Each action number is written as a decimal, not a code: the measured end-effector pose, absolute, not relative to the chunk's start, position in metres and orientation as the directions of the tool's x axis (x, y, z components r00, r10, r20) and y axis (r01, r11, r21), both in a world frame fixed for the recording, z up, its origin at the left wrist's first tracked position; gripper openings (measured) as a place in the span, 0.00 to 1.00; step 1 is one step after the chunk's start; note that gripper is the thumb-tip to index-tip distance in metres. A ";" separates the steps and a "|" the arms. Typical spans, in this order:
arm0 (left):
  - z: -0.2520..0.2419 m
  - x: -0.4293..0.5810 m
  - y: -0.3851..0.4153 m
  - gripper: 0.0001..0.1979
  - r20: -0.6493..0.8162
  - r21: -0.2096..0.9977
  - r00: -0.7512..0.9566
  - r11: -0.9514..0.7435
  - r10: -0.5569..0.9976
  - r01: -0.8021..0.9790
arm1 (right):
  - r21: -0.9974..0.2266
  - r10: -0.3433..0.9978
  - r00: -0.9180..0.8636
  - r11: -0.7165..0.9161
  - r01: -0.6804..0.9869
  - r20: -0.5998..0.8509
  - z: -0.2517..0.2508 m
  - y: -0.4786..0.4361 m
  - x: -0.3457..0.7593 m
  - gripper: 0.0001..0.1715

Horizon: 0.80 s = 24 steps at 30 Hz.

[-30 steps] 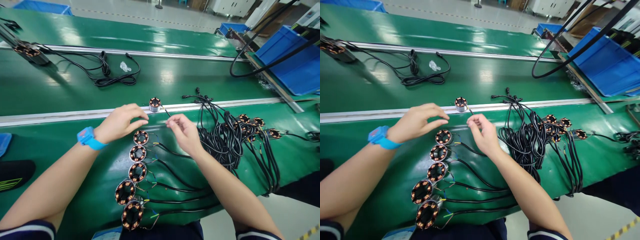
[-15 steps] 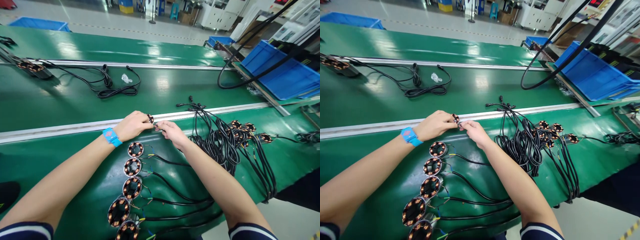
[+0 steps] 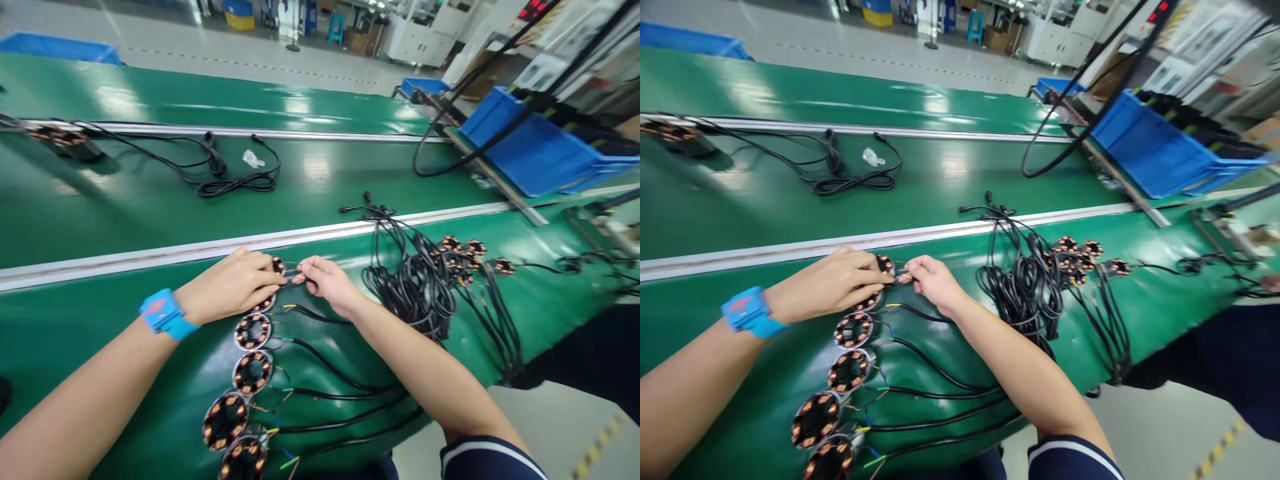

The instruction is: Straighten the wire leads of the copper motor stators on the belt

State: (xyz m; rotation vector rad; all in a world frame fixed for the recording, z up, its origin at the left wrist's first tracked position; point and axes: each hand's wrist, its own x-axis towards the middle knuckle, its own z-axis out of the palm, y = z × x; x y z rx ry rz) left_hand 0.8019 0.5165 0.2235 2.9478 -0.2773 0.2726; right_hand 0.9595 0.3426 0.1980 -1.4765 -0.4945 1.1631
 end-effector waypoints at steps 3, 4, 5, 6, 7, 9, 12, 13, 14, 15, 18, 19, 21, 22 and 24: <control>0.218 0.795 0.513 0.20 0.258 0.125 0.956 -0.976 -0.142 -0.179 | -0.973 0.874 0.480 -0.170 0.157 -0.075 0.219 0.305 0.985 0.12; 0.215 0.794 0.514 0.21 0.286 0.119 0.948 -0.977 -0.137 -0.177 | -0.909 0.865 0.499 -0.162 0.384 0.056 0.231 0.287 0.999 0.13; 0.212 0.793 0.515 0.21 0.313 0.119 0.940 -0.977 -0.134 -0.179 | -0.778 0.851 0.495 -0.188 0.600 0.176 0.245 0.267 1.015 0.15; 0.210 0.792 0.515 0.21 0.339 0.124 0.931 -0.975 -0.133 -0.185 | -0.597 0.835 0.481 -0.247 0.763 0.269 0.258 0.245 1.034 0.16; 0.209 0.790 0.515 0.20 0.360 0.133 0.924 -0.973 -0.131 -0.190 | -0.412 0.831 0.454 -0.308 0.858 0.323 0.271 0.224 1.053 0.18; 0.207 0.789 0.515 0.19 0.390 0.149 0.913 -0.970 -0.123 -0.194 | -0.157 0.823 0.473 -0.447 0.881 0.314 0.291 0.187 1.090 0.20; 0.205 0.787 0.511 0.19 0.400 0.137 0.912 -0.978 -0.089 -0.156 | 0.016 0.691 0.699 -0.713 0.701 0.181 0.299 0.164 1.135 0.27; 0.204 0.787 0.510 0.19 0.402 0.126 0.912 -0.982 -0.080 -0.142 | 0.044 0.620 0.775 -0.783 0.620 0.122 0.298 0.168 1.146 0.30; 0.203 0.787 0.509 0.19 0.405 0.117 0.912 -0.985 -0.072 -0.130 | 0.054 0.546 0.837 -0.838 0.543 0.051 0.295 0.177 1.154 0.34; 0.202 0.787 0.508 0.18 0.403 0.111 0.913 -0.986 -0.067 -0.122 | 0.047 0.478 0.878 -0.876 0.479 -0.027 0.290 0.190 1.161 0.38; 0.203 0.783 0.504 0.18 0.401 0.094 0.915 -0.992 -0.044 -0.089 | -0.037 0.378 0.899 -0.924 0.380 -0.221 0.274 0.245 1.172 0.52; 0.205 0.779 0.502 0.18 0.398 0.083 0.917 -0.995 -0.020 -0.058 | -0.062 0.379 0.887 -0.924 0.377 -0.262 0.268 0.264 1.174 0.57; 0.211 0.767 0.497 0.21 0.393 0.065 0.918 -0.998 0.051 0.028 | -0.087 0.407 0.860 -0.912 0.400 -0.309 0.254 0.296 1.175 0.67; 0.214 0.758 0.494 0.23 0.394 0.067 0.914 -0.995 0.099 0.079 | -0.092 0.420 0.846 -0.905 0.414 -0.327 0.247 0.308 1.174 0.70; 0.221 0.739 0.485 0.29 0.403 0.092 0.897 -0.983 0.183 0.159 | -0.100 0.455 0.817 -0.887 0.450 -0.356 0.234 0.322 1.172 0.64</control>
